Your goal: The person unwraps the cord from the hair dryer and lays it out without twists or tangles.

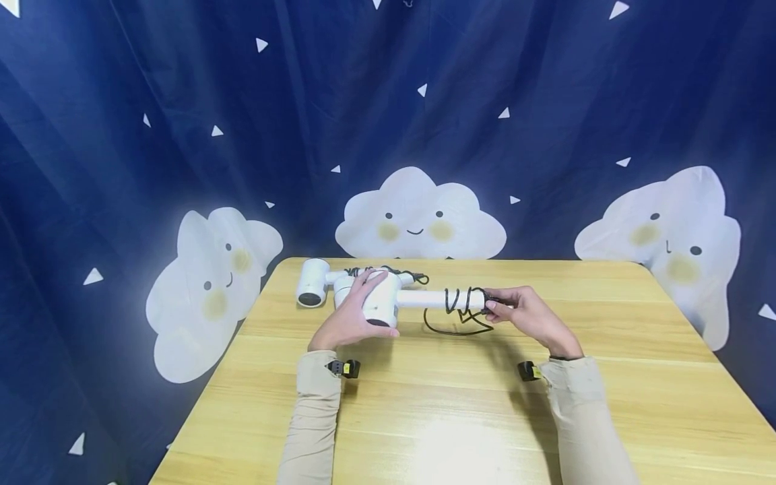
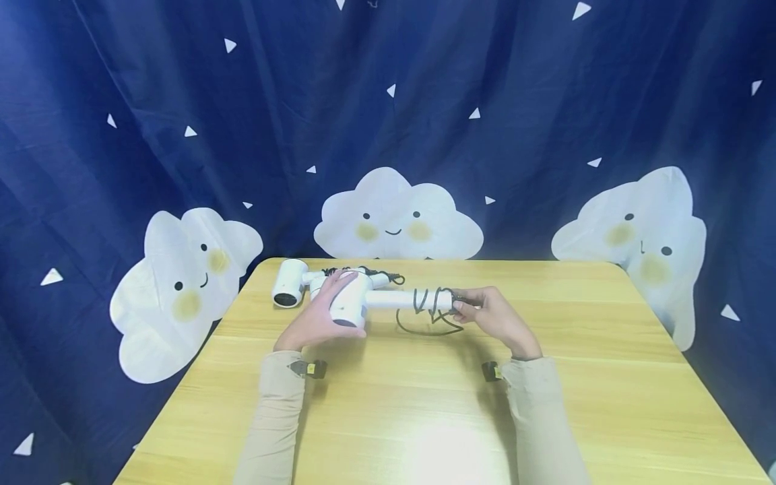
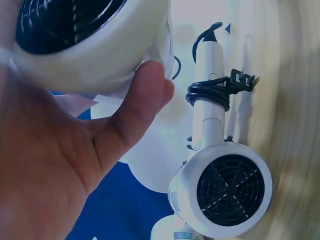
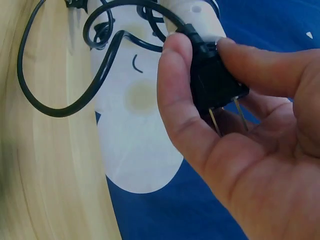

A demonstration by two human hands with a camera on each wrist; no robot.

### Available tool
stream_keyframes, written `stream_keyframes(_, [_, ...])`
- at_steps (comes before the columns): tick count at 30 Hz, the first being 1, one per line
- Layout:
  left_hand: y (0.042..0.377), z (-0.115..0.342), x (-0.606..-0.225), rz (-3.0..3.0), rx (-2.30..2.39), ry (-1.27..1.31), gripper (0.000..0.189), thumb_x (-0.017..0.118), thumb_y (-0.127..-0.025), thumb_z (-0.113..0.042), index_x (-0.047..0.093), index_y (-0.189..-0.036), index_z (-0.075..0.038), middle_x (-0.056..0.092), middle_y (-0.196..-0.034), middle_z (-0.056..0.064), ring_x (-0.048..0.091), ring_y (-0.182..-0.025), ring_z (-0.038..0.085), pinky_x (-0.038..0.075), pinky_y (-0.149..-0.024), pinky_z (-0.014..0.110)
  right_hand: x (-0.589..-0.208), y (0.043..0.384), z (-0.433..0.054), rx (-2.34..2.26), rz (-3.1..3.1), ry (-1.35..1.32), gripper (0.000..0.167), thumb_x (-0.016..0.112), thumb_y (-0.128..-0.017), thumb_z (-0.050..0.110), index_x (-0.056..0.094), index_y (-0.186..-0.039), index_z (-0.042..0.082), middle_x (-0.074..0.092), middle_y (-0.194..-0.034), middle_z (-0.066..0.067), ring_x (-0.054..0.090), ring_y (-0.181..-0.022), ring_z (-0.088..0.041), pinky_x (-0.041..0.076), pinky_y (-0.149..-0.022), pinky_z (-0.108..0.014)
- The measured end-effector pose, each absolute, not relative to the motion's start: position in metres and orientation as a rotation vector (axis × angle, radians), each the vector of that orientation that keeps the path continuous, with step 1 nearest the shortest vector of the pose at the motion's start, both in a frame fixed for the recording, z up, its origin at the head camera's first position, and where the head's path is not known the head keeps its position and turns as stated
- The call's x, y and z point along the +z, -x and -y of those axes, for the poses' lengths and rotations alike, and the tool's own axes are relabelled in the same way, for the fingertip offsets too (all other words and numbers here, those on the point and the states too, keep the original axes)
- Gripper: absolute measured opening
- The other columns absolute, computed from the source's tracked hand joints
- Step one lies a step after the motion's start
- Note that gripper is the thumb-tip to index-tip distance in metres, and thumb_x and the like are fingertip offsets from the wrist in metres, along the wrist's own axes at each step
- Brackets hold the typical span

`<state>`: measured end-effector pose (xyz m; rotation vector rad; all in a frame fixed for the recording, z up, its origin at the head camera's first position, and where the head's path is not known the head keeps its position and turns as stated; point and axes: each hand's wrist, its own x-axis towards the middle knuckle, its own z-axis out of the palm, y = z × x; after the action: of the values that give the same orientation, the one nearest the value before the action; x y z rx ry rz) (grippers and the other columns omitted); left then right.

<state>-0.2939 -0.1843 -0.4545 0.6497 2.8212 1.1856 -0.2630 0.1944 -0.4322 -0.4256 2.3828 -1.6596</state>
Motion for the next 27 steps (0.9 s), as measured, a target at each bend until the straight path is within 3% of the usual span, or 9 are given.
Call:
stream_keyframes(8, [0.291, 0.188, -0.454, -2.810, 1.175, -0.624, 0.115, 0.099, -0.060, -0.047, 0.033, -0.154, -0.057, 0.012, -0.173, 0.008, 0.022, -0.156, 0.046, 0.039, -0.113, 0.068, -0.435, 0.265, -0.195, -1.695, -2.353, 0.417, 0.047, 0.056, -0.104, 0.004, 0.045, -0.144, -0.018, 0.060, -0.134, -0.039, 0.077, -0.092, -0.015, 0.060, -0.090, -0.029])
stream_keyframes(15, [0.293, 0.194, -0.454, -2.783, 1.225, -0.679, 0.110, 0.099, -0.060, -0.050, 0.039, -0.153, -0.054, 0.016, -0.172, 0.006, 0.018, -0.158, 0.041, 0.035, -0.117, 0.066, -0.435, 0.265, -0.194, -1.718, -2.353, 0.406, 0.049, 0.058, -0.104, 0.006, 0.045, -0.144, -0.019, 0.060, -0.133, -0.039, 0.077, -0.092, -0.015, 0.060, -0.090, -0.029])
stream_keyframes(22, [0.293, 0.199, -0.455, -2.771, 1.280, -0.677, 0.117, 0.099, -0.058, -0.051, 0.037, -0.156, -0.048, 0.025, -0.168, 0.008, 0.034, -0.149, 0.040, 0.037, -0.116, 0.064, -0.434, 0.264, -0.193, -1.700, -2.357, 0.360, 0.051, 0.061, -0.103, 0.010, 0.047, -0.144, -0.017, 0.062, -0.134, -0.037, 0.077, -0.098, -0.021, 0.060, -0.092, -0.030])
stream_keyframes(27, [0.293, 0.199, -0.455, -2.764, 1.290, -0.655, 0.119, 0.099, -0.057, -0.051, 0.033, -0.156, -0.053, 0.026, -0.167, 0.004, 0.035, -0.149, 0.038, 0.036, -0.117, 0.063, -0.433, 0.263, -0.194, -1.685, -2.373, 0.354, 0.050, 0.062, -0.103, 0.010, 0.048, -0.143, -0.016, 0.063, -0.132, -0.036, 0.077, -0.097, -0.022, 0.060, -0.092, -0.031])
